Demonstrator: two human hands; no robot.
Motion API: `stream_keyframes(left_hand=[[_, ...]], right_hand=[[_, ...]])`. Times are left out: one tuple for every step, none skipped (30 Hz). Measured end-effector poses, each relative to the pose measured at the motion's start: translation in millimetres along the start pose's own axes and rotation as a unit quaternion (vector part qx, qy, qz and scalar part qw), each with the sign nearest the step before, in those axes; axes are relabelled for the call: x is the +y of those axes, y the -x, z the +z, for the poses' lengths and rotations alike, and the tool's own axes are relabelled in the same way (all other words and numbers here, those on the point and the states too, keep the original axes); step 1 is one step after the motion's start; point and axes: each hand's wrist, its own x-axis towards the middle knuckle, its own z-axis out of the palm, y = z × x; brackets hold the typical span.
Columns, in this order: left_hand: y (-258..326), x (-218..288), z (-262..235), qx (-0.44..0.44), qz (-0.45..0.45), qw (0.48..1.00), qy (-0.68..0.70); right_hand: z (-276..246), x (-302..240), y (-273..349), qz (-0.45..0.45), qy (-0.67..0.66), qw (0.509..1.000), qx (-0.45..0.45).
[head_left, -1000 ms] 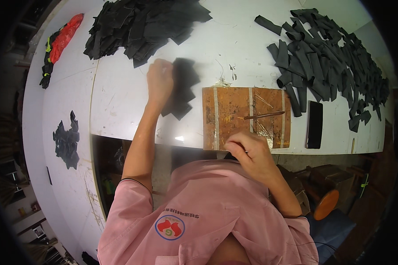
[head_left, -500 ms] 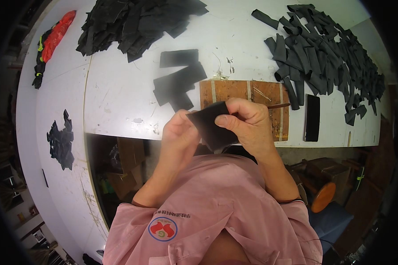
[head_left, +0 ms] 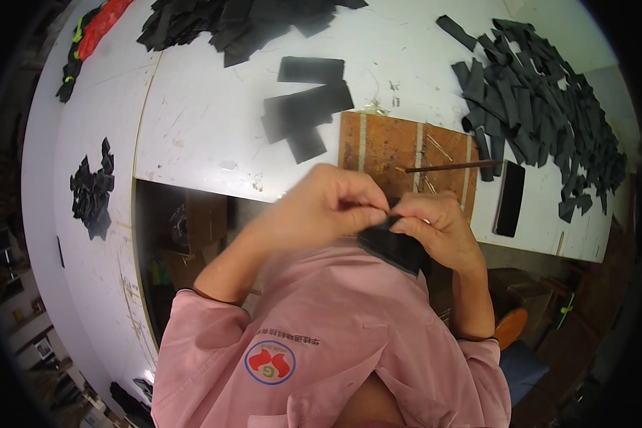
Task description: Applying adhesive to small black material strips and stacking them on a workbench.
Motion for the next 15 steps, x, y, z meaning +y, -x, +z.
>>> stream_keyframes(left_hand=[[2, 0, 4, 0.006, 0.008, 0.999, -0.038], [4, -2, 7, 0.010, 0.021, 0.998, -0.059], [6, -1, 9, 0.015, 0.001, 0.997, -0.070], [7, -4, 13, 0.032, -0.019, 0.996, -0.077], [8, -7, 17, 0.049, -0.039, 0.994, -0.084], [7, -14, 20, 0.057, -0.040, 0.994, -0.083], [4, -23, 23, 0.083, -0.006, 0.987, -0.136], [3, -33, 28, 0.112, 0.026, 0.976, -0.187], [1, -41, 32, 0.117, 0.024, 0.976, -0.184], [0, -49, 36, 0.164, 0.061, 0.967, -0.187], [0, -55, 40, 0.211, 0.097, 0.954, -0.191], [1, -58, 44, 0.226, 0.099, 0.953, -0.174], [0, -59, 49, 0.226, 0.098, 0.954, -0.172], [-1, -59, 54, 0.243, 0.118, 0.954, -0.132], [-2, -60, 57, 0.258, 0.138, 0.952, -0.092]], right_hand=[[1, 3, 3, 0.002, -0.004, 1.000, 0.003], [0, 4, 5, 0.015, 0.016, 1.000, -0.004], [1, 7, 8, 0.013, 0.014, 1.000, -0.011], [2, 9, 10, 0.015, 0.016, 1.000, -0.018], [2, 11, 13, 0.019, 0.018, 0.999, -0.025], [2, 14, 15, 0.038, 0.024, 0.998, -0.050], [7, 14, 16, 0.038, 0.024, 0.998, -0.053], [14, 13, 14, -0.009, 0.120, 0.992, 0.035], [22, 12, 13, -0.056, 0.214, 0.967, 0.124], [28, 9, 14, -0.041, 0.334, 0.917, 0.214], [32, 7, 17, -0.041, 0.333, 0.918, 0.209], [35, 5, 21, -0.027, 0.284, 0.928, 0.241], [37, 3, 25, -0.012, 0.235, 0.932, 0.275], [38, 5, 25, 0.001, 0.174, 0.955, 0.242], [41, 9, 25, 0.002, 0.174, 0.955, 0.241]])
